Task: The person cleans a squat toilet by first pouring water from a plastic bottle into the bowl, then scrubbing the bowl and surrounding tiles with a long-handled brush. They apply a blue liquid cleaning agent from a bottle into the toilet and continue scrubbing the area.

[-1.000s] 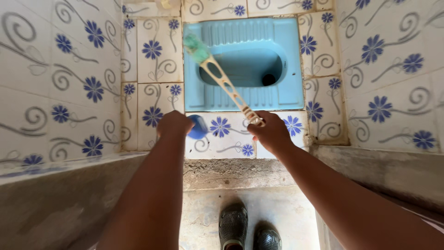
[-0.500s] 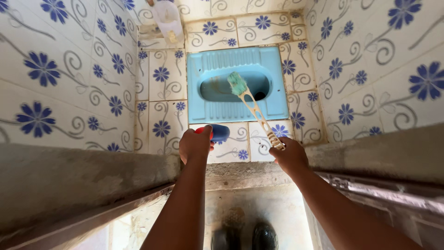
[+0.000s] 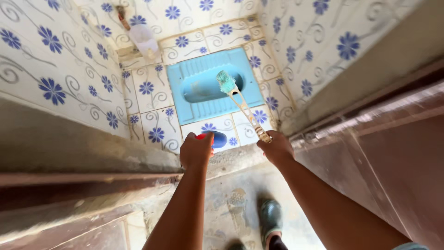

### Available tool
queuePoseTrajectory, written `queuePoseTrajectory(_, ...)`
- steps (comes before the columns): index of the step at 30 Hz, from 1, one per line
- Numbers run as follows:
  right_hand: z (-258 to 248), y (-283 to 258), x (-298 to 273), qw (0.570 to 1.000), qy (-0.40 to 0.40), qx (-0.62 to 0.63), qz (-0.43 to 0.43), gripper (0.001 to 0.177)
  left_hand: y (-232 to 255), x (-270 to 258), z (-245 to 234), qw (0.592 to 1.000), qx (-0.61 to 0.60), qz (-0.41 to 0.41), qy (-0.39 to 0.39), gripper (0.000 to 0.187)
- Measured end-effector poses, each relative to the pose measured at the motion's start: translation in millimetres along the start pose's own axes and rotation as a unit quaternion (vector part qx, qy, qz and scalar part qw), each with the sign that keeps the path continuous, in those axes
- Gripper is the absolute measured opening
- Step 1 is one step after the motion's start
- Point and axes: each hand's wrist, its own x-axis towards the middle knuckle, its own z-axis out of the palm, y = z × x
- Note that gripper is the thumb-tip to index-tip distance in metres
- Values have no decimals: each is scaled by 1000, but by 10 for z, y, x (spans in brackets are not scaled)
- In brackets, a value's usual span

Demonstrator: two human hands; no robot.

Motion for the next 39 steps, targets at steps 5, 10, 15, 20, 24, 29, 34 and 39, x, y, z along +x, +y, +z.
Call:
queuePoseTrajectory(5,-364,-124,-503,995,26,-91,25,43,-97,-468,-134,991,80,89,59,50)
queuePoseTrajectory(10,-611,-136,-991,995,28,-82,59,49,-146,-964,-313,992,57,105,32,49)
queuePoseTrajectory(15,-806,-22,-1367,995,17,-87,53,44,-169,-1408,-471,989,53,131,41,49)
queuePoseTrajectory(20,-1042,123,-1699,992,5,-119,45,38,-221,-1804,-588,987,63,139,55,47)
queuePoseTrajectory(24,-1236,280,-2026,992,-12,-123,14,34,-331,-2195,-666,984,39,151,90,50)
queuePoseTrajectory(29,-1450,474,-2403,991,-24,-128,2,31,-541,-2699,-741,979,48,166,113,51)
queuePoseTrajectory(34,-1558,662,-2790,995,-38,-92,0,33,-767,-3224,-793,989,51,118,66,44)
queuePoseTrajectory(39,-1663,800,-3186,994,-36,-105,-6,32,-848,-3694,-918,994,42,97,24,39)
